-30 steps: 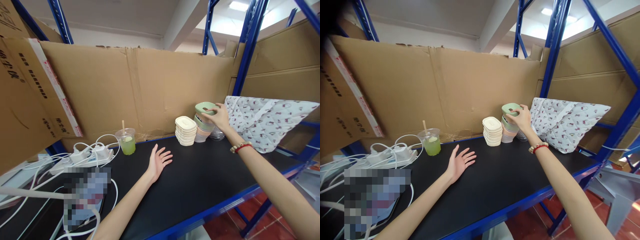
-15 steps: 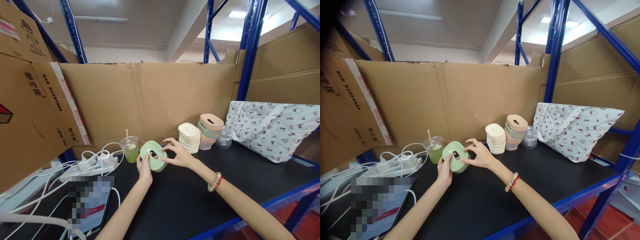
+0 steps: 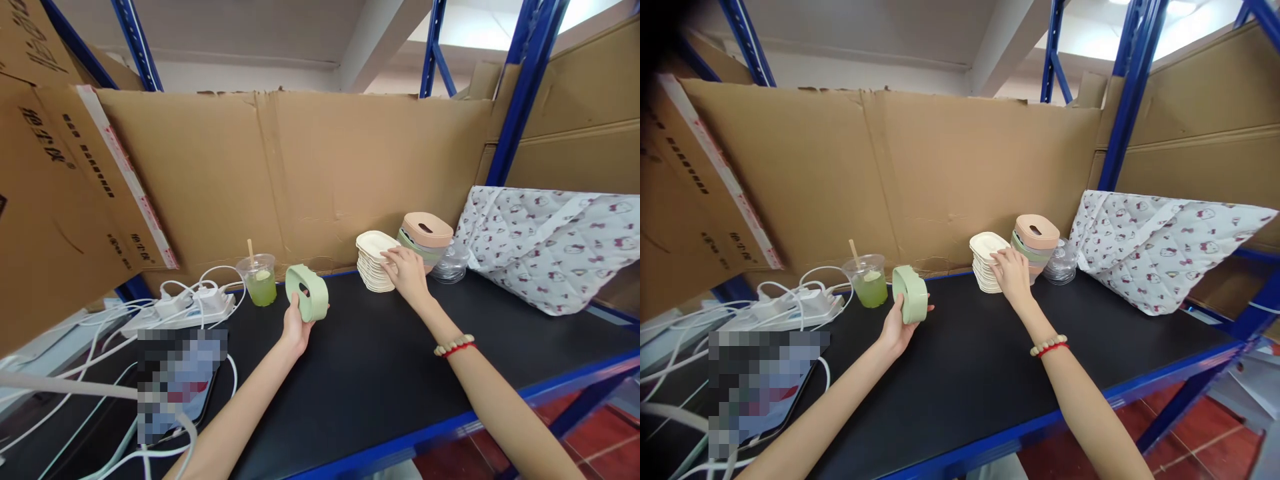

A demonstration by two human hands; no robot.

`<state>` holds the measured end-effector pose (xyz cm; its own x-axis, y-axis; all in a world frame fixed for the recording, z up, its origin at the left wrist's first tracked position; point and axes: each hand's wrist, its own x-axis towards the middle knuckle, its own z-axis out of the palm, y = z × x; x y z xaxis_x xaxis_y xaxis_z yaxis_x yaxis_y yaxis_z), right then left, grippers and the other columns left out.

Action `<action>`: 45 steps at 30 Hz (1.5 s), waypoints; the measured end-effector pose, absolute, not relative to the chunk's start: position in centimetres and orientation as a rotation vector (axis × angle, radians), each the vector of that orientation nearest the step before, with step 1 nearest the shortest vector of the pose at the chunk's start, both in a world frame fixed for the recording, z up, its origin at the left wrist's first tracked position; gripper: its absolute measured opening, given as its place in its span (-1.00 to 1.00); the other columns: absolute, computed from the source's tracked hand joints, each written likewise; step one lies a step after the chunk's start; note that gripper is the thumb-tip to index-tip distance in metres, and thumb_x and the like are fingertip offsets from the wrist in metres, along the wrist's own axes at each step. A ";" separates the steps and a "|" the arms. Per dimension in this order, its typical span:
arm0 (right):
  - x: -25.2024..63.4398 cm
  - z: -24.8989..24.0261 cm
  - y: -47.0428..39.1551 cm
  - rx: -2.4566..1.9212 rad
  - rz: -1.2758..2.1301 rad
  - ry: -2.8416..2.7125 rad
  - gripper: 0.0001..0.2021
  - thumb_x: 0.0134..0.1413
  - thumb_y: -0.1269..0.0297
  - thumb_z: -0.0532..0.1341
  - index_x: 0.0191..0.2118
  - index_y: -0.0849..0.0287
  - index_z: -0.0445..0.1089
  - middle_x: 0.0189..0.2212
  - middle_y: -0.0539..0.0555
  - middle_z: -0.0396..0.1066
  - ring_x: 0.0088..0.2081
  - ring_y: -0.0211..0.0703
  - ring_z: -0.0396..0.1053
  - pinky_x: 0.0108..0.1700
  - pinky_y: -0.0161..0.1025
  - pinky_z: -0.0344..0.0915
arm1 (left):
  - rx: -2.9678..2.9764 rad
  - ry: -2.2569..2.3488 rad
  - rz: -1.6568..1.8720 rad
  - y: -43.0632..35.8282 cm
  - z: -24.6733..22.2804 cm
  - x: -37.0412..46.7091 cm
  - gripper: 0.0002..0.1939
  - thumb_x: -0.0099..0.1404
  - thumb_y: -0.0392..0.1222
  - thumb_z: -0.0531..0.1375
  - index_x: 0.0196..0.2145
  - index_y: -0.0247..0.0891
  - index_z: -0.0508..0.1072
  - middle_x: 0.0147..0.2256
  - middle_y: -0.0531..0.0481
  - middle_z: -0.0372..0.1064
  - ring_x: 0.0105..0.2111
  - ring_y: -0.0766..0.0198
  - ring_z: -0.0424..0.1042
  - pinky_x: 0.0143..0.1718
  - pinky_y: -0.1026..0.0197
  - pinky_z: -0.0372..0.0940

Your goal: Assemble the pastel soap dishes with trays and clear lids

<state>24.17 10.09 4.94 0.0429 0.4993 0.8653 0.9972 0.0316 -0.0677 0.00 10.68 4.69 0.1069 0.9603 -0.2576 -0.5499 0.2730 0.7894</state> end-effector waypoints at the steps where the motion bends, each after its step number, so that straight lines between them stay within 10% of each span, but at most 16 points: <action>1: 24.1 4.9 10.1 -1.569 -0.838 -1.560 -0.76 0.12 0.23 0.08 -0.21 0.13 0.46 -0.21 0.09 0.37 -0.10 -0.17 0.24 -0.10 -0.22 0.15 | 0.603 0.858 1.203 10.7 4.7 -0.1 -0.59 0.38 -0.16 -0.11 0.05 -0.42 0.29 -0.28 -0.15 0.48 -0.51 0.29 0.46 -0.48 0.30 0.34; 9: 23.7 4.7 10.0 -1.545 -0.824 -1.464 -0.74 0.13 0.19 0.06 -0.30 0.15 0.47 -0.33 0.11 0.36 -0.25 -0.21 0.22 -0.32 -0.31 0.17 | 0.670 0.822 1.184 10.7 4.9 -0.1 -0.61 0.37 -0.20 -0.09 0.03 -0.49 0.28 -0.53 -0.12 0.44 -0.63 0.25 0.40 -0.57 0.30 0.24; 15: 20.0 5.4 9.0 -1.228 -1.066 -1.508 -0.75 0.16 0.19 0.07 -0.32 0.11 0.48 -0.33 0.06 0.37 -0.22 -0.28 0.23 -0.13 -0.32 0.20 | 0.624 0.765 1.204 10.7 5.2 -0.1 -0.64 0.32 -0.39 -0.11 0.02 -0.56 0.26 -0.57 -0.10 0.43 -0.57 0.25 0.44 -0.41 0.28 0.33; 26: 13.8 3.2 8.6 -0.690 -1.047 -2.082 -0.70 0.15 0.48 0.01 -0.54 0.26 0.36 -0.48 0.06 0.26 -0.31 -0.37 0.15 -0.33 -0.40 0.06 | 0.467 0.720 1.251 11.3 5.1 0.0 -0.57 0.34 -0.07 -0.02 0.00 -0.44 0.35 -0.16 -0.16 0.46 -0.38 0.32 0.46 -0.25 0.31 0.37; 33: 13.6 2.6 8.7 -0.789 -0.332 -1.787 -0.83 0.04 0.22 0.20 -0.32 0.18 0.47 -0.16 0.08 0.30 -0.20 -0.46 0.30 -0.24 -0.51 0.33 | 0.470 0.702 1.145 11.9 5.4 -0.8 -0.61 0.32 -0.09 0.03 -0.05 -0.45 0.39 -0.38 -0.11 0.48 -0.52 0.30 0.43 -0.32 0.24 0.38; 38: 12.5 2.7 8.4 -1.238 0.546 -1.322 -0.28 -0.25 0.19 0.34 0.13 0.17 0.20 0.01 0.15 0.22 -0.10 -0.29 0.34 -0.39 -0.52 0.37 | 0.550 0.771 1.170 11.6 4.8 -0.4 -0.72 0.25 -0.19 0.14 -0.14 -0.43 0.44 -0.41 -0.12 0.47 -0.48 0.26 0.45 -0.23 0.19 0.36; 45: 12.1 4.3 7.8 -1.349 1.129 -1.168 -0.52 -0.11 0.36 0.21 0.02 0.27 0.23 -0.35 0.04 0.36 -0.49 -0.41 0.34 -0.56 -0.48 0.34 | 0.676 0.802 1.221 11.0 4.4 0.1 -0.91 0.17 -0.35 0.20 -0.31 -0.36 0.44 -0.44 0.00 0.45 -0.51 0.37 0.40 -0.28 0.28 0.33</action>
